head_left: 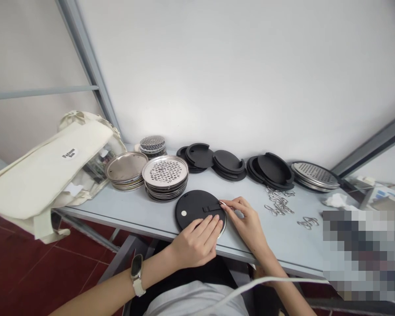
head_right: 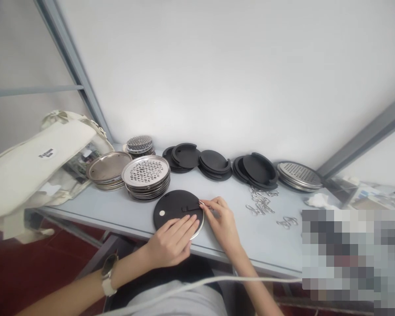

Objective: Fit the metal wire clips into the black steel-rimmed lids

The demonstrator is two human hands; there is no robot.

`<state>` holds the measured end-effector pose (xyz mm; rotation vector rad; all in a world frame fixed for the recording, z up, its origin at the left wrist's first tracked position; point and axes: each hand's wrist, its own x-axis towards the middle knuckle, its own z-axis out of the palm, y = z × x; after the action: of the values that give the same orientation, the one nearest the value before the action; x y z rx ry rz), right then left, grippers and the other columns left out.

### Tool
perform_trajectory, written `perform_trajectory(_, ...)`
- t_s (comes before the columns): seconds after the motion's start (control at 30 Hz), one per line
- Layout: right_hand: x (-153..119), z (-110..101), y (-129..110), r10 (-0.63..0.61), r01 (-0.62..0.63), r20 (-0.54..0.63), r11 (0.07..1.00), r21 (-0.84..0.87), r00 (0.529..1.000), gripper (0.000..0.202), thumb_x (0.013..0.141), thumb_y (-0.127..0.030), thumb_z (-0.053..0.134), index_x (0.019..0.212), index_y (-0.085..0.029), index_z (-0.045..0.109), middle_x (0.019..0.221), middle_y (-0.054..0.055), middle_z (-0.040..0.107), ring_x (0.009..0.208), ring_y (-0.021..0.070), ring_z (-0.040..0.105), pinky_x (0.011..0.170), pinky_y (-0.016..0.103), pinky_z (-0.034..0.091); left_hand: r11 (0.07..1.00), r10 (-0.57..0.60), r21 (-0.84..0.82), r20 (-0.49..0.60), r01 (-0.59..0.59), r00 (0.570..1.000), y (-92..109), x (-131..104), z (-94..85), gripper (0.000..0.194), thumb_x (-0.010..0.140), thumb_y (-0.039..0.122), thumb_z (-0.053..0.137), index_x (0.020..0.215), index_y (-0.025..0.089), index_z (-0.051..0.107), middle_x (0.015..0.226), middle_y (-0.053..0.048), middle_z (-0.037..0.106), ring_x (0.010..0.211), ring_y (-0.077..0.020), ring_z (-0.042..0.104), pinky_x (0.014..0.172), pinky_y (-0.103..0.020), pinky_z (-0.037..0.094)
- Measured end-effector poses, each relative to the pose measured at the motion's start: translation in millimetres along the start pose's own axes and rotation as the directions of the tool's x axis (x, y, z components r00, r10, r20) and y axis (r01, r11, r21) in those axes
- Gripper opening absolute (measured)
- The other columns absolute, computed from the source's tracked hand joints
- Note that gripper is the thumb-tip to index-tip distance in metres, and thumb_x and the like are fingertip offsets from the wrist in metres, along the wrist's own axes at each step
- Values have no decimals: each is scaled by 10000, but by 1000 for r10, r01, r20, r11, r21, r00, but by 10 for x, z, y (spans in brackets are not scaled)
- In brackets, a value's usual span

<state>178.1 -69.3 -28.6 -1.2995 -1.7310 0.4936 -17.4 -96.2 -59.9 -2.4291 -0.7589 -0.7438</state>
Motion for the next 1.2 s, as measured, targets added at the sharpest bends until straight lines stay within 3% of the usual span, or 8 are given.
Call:
perform_trajectory(0.13, 3, -6, -22, 14, -13, -33, 1000, 21, 999, 195, 875, -354, 581, 967, -194, 645, 810, 25, 593, 731, 166, 559, 731, 299, 451, 1000, 7, 1, -9, -7, 1000, -1, -3, 2, 498, 875, 262, 411, 1334, 78, 468, 1391, -101, 449, 1230, -210, 470, 965, -301, 393)
perform_trajectory(0.3, 11, 2, -16, 19, -20, 24, 999, 30, 1000, 206, 906, -355, 525, 822, -190, 615, 806, 38, 624, 756, 178, 572, 724, 299, 444, 1000, 12, -5, -21, -12, 1000, -12, 6, -4, 493, 873, 266, 414, 1320, 71, 485, 1376, -109, 467, 1222, -214, 472, 966, -306, 390)
perform_trajectory(0.47, 15, 13, 19, 43, -43, 46, 999, 11, 998, 210, 923, -325, 486, 909, -192, 647, 885, 52, 644, 826, 186, 598, 760, 300, 456, 1000, 9, -4, -9, -9, 1000, -8, 8, -9, 495, 878, 273, 406, 1325, 75, 480, 1383, -106, 460, 1226, -207, 468, 962, -297, 390)
perform_trajectory(0.7, 22, 24, -14, -26, 27, 93, 1000, -7, 995, 276, 940, -274, 430, 1114, -200, 631, 947, 64, 624, 881, 192, 590, 809, 302, 449, 1000, 14, 4, -11, -14, 1000, -3, -1, 7, 492, 873, 266, 408, 1320, 75, 486, 1384, -108, 458, 1231, -218, 465, 962, -301, 393)
perform_trajectory(1.2, 9, 31, -43, -39, 51, 151, 996, -77, 988, 278, 907, -256, 427, 1115, -168, 589, 790, 37, 577, 718, 176, 569, 707, 295, 469, 1000, 22, 17, -13, -21, 1000, -3, -13, 16, 496, 875, 272, 410, 1326, 78, 479, 1393, -104, 447, 1230, -211, 470, 942, -295, 412)
